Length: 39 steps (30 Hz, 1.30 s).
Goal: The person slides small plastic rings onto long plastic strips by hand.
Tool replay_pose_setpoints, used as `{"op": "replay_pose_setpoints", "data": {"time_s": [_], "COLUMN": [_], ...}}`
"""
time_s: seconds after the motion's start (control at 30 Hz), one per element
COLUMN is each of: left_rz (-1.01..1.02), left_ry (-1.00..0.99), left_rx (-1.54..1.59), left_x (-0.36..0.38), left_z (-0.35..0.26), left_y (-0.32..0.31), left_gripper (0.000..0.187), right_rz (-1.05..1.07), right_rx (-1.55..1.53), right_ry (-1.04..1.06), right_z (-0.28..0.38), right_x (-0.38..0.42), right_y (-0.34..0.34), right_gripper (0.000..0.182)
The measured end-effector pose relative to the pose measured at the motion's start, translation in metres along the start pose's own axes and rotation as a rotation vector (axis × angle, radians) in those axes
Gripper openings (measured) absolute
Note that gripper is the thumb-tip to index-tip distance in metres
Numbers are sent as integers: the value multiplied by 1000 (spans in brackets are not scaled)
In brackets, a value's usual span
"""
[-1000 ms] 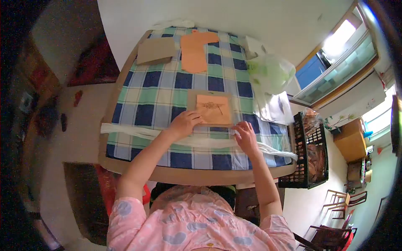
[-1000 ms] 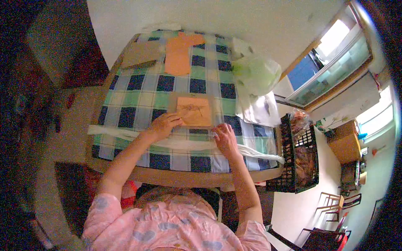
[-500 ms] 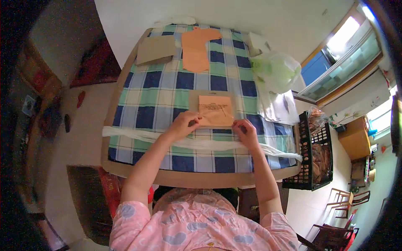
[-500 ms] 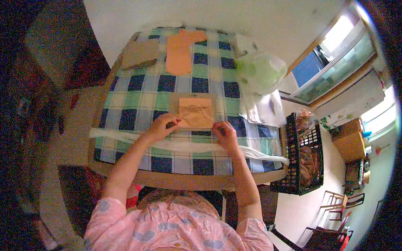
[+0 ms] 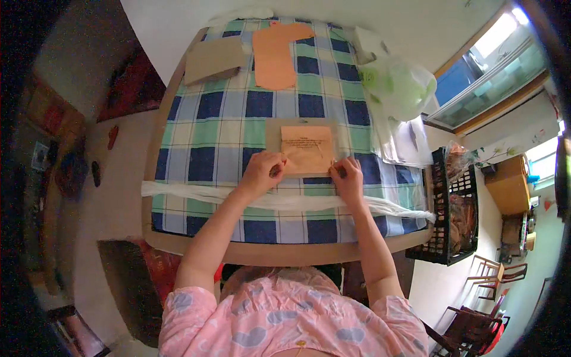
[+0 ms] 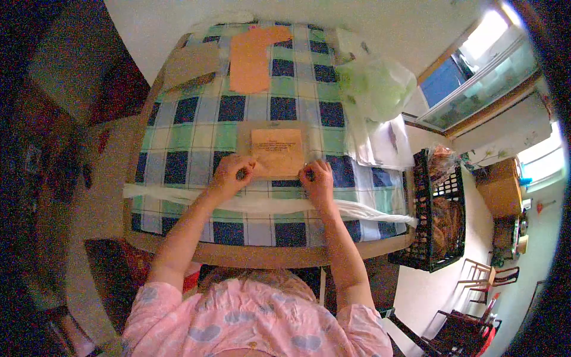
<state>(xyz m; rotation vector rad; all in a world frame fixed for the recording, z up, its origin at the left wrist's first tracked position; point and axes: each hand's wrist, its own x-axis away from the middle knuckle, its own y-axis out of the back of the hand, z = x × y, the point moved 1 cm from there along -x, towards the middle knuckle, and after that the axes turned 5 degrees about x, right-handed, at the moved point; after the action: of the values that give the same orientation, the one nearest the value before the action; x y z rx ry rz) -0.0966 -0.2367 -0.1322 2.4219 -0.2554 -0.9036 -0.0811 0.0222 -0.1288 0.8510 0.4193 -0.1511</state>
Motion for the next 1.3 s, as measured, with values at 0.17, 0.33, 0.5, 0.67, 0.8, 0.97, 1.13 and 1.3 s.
{"op": "replay_pose_setpoints", "data": {"time_s": [0.17, 0.33, 0.5, 0.67, 0.8, 0.97, 1.13, 1.3], "left_rz": [-4, -40, -55, -56, -25, -13, -12, -10], "left_ry": [146, 21, 67, 111, 118, 101, 95, 102], "left_rx": [69, -40, -193, -222, -243, -262, -266, -275], "left_x": [-2, -1, 4, 5, 6, 7, 7, 10], "left_z": [-4, 2, 6, 5, 8, 16, 9, 9], "left_y": [3, 0, -2, -1, -2, -5, -1, 0], "left_gripper": [20, 26, 33, 35, 36, 35, 31, 27], "right_rz": [18, -3, -45, -92, -15, 68, -19, 34], "right_rx": [42, -19, 17, 136, 13, -158, 110, 214], "right_ry": [-1, -41, -17, 62, 0, -133, -61, -162], "right_z": [-1, 1, -1, 4, -4, -11, -19, -20], "right_x": [2, 1, 3, 2, -1, -7, -13, -19], "right_y": [-2, -3, -3, 1, 5, 7, -1, 1], "right_gripper": [13, 19, 20, 19, 22, 19, 19, 19]}}
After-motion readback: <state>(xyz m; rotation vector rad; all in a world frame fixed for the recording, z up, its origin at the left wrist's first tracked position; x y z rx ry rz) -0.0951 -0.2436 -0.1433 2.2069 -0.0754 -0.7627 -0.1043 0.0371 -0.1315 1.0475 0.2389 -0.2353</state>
